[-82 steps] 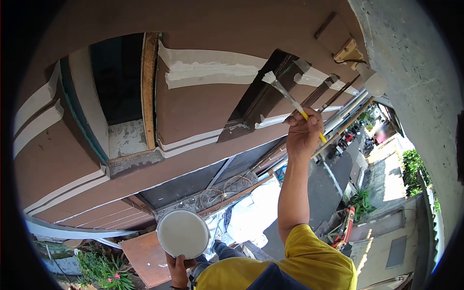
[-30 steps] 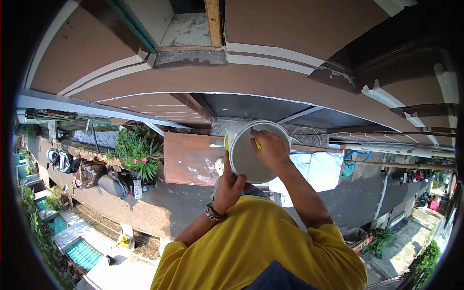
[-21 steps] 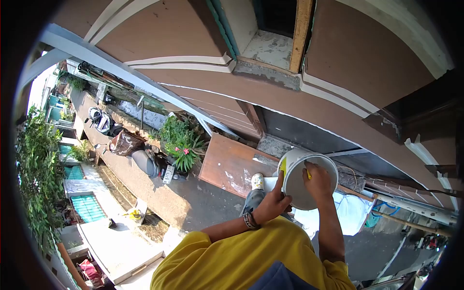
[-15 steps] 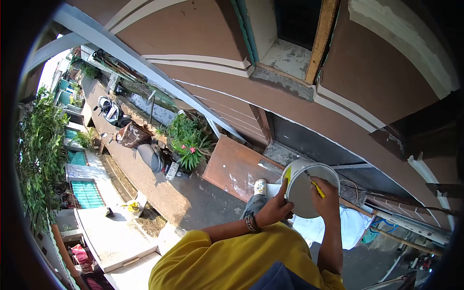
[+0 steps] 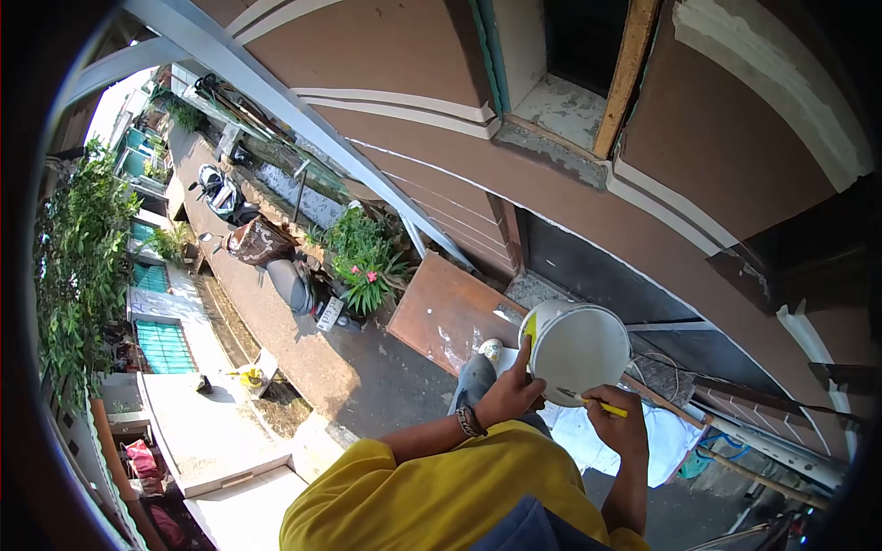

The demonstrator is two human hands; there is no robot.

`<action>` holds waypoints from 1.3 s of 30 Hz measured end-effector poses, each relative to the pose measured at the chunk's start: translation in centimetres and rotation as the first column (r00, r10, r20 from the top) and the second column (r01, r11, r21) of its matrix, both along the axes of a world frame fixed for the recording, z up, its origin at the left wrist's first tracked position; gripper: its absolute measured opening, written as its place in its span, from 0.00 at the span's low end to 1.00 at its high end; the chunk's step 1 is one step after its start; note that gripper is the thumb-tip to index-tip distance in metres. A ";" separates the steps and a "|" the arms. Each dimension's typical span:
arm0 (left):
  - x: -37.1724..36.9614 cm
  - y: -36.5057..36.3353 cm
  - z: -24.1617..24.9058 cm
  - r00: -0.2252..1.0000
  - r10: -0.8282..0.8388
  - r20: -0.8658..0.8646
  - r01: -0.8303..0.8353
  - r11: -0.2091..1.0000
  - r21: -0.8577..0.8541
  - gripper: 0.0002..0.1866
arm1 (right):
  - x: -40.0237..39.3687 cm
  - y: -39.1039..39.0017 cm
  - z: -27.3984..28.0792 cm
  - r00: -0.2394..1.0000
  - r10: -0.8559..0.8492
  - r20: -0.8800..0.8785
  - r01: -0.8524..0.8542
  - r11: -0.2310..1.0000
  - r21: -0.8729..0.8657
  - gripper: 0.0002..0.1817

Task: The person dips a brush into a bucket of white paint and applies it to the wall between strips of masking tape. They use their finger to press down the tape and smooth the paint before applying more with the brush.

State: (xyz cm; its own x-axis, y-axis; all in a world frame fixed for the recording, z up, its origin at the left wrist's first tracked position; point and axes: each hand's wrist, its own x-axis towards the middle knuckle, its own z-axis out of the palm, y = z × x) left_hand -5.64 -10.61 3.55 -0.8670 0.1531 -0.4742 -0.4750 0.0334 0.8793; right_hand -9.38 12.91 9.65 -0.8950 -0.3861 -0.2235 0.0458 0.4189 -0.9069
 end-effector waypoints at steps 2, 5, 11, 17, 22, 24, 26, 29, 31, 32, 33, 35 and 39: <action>0.3 -0.2 -0.3 0.999 0.028 0.016 -0.028 0.999 0.047 0.48 | 0.1 0.8 0.3 0.999 0.040 0.034 -0.040 0.999 0.010 0.06; 0.1 -0.7 0.1 0.997 0.025 0.078 -0.030 0.998 0.059 0.48 | 0.5 1.3 0.4 1.000 -0.006 0.011 0.007 0.997 -0.083 0.07; -0.5 -1.8 -0.1 0.993 0.017 0.119 -0.042 0.977 0.208 0.47 | 1.3 1.1 0.5 0.991 -0.011 -0.136 0.003 0.999 -0.054 0.10; -1.4 -2.4 0.1 0.993 0.022 0.119 -0.049 0.971 0.234 0.45 | 2.0 1.9 1.1 0.994 -0.069 -0.080 0.068 0.998 -0.011 0.09; -2.8 -2.0 0.0 0.983 0.015 0.181 -0.072 0.947 0.314 0.39 | 1.7 1.9 1.5 0.984 -0.104 -0.143 0.103 0.995 -0.016 0.08; -3.1 -1.5 1.0 0.985 0.040 0.171 -0.092 0.948 0.306 0.32 | 2.0 2.1 1.3 0.975 -0.147 -0.168 0.142 0.989 -0.040 0.07; -3.1 -1.2 1.0 0.983 0.036 0.181 -0.092 0.945 0.313 0.31 | 2.3 2.6 0.9 0.957 -0.239 -0.165 0.211 0.963 -0.169 0.06; -3.2 -1.3 0.7 0.983 0.009 0.184 -0.071 0.941 0.330 0.37 | 2.5 3.2 1.0 0.961 -0.266 -0.075 0.253 0.957 -0.141 0.06; -3.7 -1.2 1.5 0.982 -0.003 0.191 -0.061 0.943 0.327 0.36 | 2.6 3.2 1.0 0.933 -0.360 0.026 0.350 0.885 -0.307 0.07; -3.7 -1.2 1.8 0.980 -0.008 0.200 -0.058 0.945 0.322 0.36 | 2.6 3.4 1.1 0.916 -0.398 0.037 0.378 0.833 -0.403 0.09; -3.7 -1.3 1.9 0.981 -0.010 0.192 -0.055 0.943 0.328 0.36 | 2.4 3.3 1.0 0.888 -0.460 0.003 0.404 0.777 -0.482 0.11; -3.8 -1.2 2.0 0.984 -0.013 0.175 -0.049 0.937 0.345 0.35 | 1.8 3.4 0.9 0.828 -0.560 -0.024 0.419 0.648 -0.636 0.15; -4.2 -0.9 2.8 0.986 -0.031 0.161 -0.027 0.939 0.342 0.36 | -1.6 2.4 2.7 0.727 -0.686 -0.033 0.332 0.393 -0.857 0.18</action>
